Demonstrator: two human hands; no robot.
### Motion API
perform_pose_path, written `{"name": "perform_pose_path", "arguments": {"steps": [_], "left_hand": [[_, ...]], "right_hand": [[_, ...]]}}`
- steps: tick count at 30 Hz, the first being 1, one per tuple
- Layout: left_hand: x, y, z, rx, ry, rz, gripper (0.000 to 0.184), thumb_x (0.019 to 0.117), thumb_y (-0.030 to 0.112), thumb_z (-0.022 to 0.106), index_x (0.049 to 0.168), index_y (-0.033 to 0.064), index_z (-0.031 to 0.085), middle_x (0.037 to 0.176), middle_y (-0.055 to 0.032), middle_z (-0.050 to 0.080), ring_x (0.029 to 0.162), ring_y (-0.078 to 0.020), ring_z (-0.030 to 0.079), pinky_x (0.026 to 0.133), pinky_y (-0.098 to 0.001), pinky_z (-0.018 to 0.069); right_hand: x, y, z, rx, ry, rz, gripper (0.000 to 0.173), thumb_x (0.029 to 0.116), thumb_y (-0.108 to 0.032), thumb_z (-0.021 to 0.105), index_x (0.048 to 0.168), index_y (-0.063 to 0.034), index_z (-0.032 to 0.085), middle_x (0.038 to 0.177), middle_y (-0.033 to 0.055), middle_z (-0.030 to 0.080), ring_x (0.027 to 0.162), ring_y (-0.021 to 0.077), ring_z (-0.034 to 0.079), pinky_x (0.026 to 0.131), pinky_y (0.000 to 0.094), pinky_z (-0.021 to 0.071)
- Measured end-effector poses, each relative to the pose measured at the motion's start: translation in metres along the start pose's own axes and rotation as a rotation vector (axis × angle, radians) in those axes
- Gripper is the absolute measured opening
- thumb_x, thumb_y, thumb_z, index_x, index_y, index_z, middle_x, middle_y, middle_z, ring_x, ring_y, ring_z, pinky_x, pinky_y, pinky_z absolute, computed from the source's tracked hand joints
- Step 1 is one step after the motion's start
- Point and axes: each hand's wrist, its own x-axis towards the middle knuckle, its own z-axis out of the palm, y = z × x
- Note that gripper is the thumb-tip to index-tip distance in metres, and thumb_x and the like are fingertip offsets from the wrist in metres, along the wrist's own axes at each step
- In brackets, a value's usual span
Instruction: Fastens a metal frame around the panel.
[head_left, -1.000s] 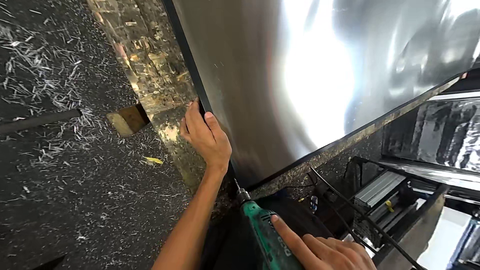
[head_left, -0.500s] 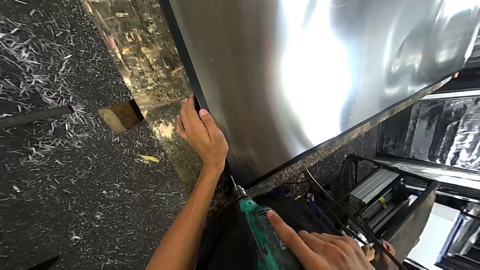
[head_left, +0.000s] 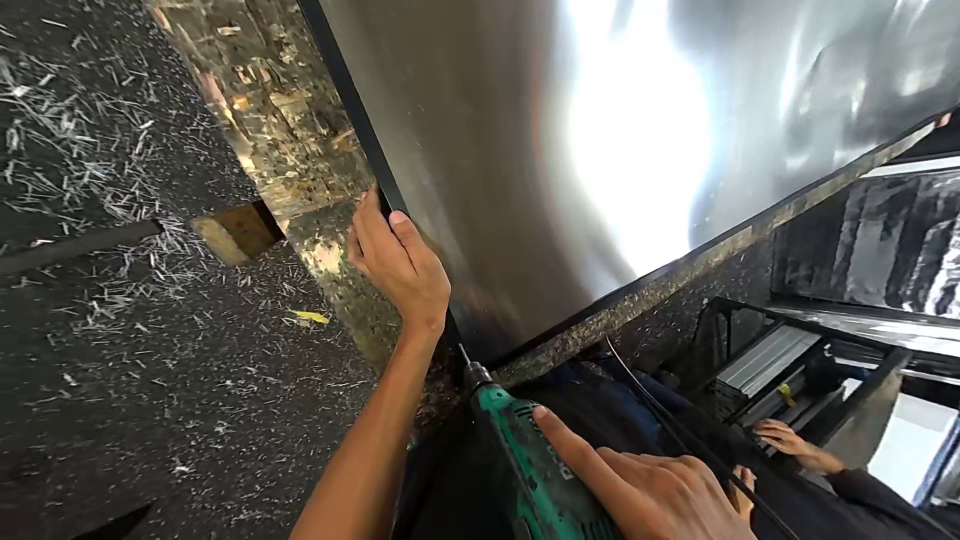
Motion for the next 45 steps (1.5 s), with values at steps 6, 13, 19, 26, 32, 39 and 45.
{"name": "perform_pose_path", "arguments": {"steps": [6, 13, 19, 26, 32, 39, 45], "left_hand": [[0.0, -0.001, 0.001, -0.003, 0.008, 0.011, 0.048, 0.11, 0.028, 0.029, 0.142, 0.0034, 0.055, 0.14, -0.0108, 0.062, 0.136, -0.018, 0.052, 0.122, -0.0446, 0.0256], [0.001, 0.0, 0.001, -0.009, 0.017, 0.027, 0.046, 0.1098, 0.025, 0.029, 0.141, 0.0032, 0.056, 0.138, -0.0095, 0.063, 0.134, -0.0168, 0.053, 0.121, -0.0438, 0.0257], [0.001, -0.002, 0.002, 0.01, 0.02, 0.03, 0.046, 0.1095, 0.025, 0.03, 0.139, 0.0041, 0.057, 0.135, -0.0086, 0.065, 0.132, -0.0157, 0.055, 0.121, -0.0423, 0.0282], [0.002, 0.0, -0.001, 0.024, -0.001, 0.02, 0.047, 0.1097, 0.027, 0.029, 0.141, 0.0036, 0.056, 0.135, -0.009, 0.065, 0.131, -0.0167, 0.055, 0.12, -0.0441, 0.0286], [0.002, 0.001, 0.0, 0.059, -0.003, 0.011, 0.047, 0.1094, 0.027, 0.029, 0.141, 0.0052, 0.055, 0.137, -0.0081, 0.064, 0.132, -0.0163, 0.054, 0.12, -0.0439, 0.0277], [0.001, 0.003, 0.0, 0.159, -0.012, -0.011, 0.047, 0.1096, 0.027, 0.028, 0.144, 0.0066, 0.053, 0.141, -0.0089, 0.061, 0.134, -0.0193, 0.053, 0.119, -0.0459, 0.0274], [0.002, 0.004, -0.002, 0.156, -0.033, -0.037, 0.049, 0.1102, 0.03, 0.026, 0.146, 0.0083, 0.052, 0.143, -0.0076, 0.06, 0.138, -0.0177, 0.05, 0.123, -0.0455, 0.0224]], "right_hand": [[-0.002, 0.002, 0.007, 0.006, 0.042, -0.003, 0.09, 0.0766, -0.035, 0.077, 0.158, -0.0219, 0.042, 0.071, 0.0054, 0.064, 0.052, 0.0258, 0.06, 0.042, 0.0437, 0.044], [-0.003, 0.0, 0.009, 0.031, 0.071, 0.005, 0.087, 0.0758, -0.03, 0.078, 0.156, -0.0205, 0.045, 0.07, 0.006, 0.064, 0.051, 0.0266, 0.06, 0.042, 0.044, 0.0444], [-0.003, 0.002, 0.015, 0.034, 0.129, -0.005, 0.086, 0.0747, -0.03, 0.076, 0.155, -0.0196, 0.047, 0.067, 0.0034, 0.062, 0.048, 0.0232, 0.057, 0.04, 0.041, 0.0422], [-0.002, 0.001, 0.019, 0.009, 0.121, 0.018, 0.094, 0.0708, -0.034, 0.079, 0.157, -0.0253, 0.043, 0.068, 0.0022, 0.062, 0.049, 0.0236, 0.058, 0.04, 0.0422, 0.0415], [0.004, 0.006, 0.031, 0.044, 0.187, 0.033, 0.104, 0.0591, -0.038, 0.083, 0.155, -0.0245, 0.046, 0.068, 0.0004, 0.063, 0.049, 0.0223, 0.059, 0.04, 0.0433, 0.0429], [0.006, 0.004, 0.032, 0.081, 0.217, 0.046, 0.096, 0.0652, -0.034, 0.081, 0.155, -0.0241, 0.048, 0.072, 0.0007, 0.067, 0.051, 0.0218, 0.061, 0.041, 0.0448, 0.0467], [-0.055, 0.019, -0.002, 0.285, 0.124, 0.199, 0.082, 0.0839, -0.035, 0.077, 0.155, -0.0105, 0.045, 0.109, 0.0152, 0.076, 0.085, 0.0261, 0.075, 0.07, 0.0494, 0.0602]]}}
